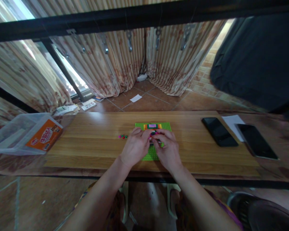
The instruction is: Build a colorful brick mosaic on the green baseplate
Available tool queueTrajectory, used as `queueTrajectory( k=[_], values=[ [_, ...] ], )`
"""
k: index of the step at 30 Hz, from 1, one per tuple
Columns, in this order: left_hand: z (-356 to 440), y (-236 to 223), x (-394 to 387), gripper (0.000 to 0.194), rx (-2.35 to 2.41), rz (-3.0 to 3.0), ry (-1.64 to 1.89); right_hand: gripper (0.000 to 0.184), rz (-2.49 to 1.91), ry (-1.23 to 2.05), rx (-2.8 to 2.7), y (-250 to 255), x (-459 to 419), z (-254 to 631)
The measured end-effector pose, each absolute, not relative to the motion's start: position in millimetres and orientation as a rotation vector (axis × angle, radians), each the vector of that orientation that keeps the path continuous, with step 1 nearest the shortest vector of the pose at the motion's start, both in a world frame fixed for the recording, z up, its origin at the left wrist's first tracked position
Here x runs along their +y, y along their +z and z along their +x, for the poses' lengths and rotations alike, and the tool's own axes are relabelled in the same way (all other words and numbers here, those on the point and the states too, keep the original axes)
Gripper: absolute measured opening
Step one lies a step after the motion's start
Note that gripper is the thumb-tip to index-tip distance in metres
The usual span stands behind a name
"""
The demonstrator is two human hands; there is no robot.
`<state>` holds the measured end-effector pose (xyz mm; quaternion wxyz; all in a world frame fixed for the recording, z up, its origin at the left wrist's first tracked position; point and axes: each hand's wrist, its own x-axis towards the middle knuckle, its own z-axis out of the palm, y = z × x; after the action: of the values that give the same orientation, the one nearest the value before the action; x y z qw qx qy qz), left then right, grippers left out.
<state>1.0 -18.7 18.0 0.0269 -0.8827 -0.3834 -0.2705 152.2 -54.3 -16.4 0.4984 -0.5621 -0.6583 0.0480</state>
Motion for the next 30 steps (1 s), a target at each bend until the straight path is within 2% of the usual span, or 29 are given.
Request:
queueTrajectory(
  k=[5,18,26,30],
  values=[
    [5.5,19.1,-18.9,0.022,-1.193,-2.713,-0.774,0.016,-1.373,0.134,-1.591,-16.6,-54.1,153.4],
    [5.0,-4.1,-20.8,0.047,-1.351,-2.680,-0.972,0.014,-1.415,0.144,-1.457,-12.8,-54.0,154.9],
    [-3.1,0.1,-21.1,0.059,-1.568,-2.693,-1.183,0.061,-1.575,0.211,-1.302,-26.1,-41.8,147.8],
    [-19.0,3.9,-14.5,0.057,-1.690,-2.573,-1.237,0.069,-1.580,0.221,-1.299,-35.8,-35.3,139.1]
  ],
)
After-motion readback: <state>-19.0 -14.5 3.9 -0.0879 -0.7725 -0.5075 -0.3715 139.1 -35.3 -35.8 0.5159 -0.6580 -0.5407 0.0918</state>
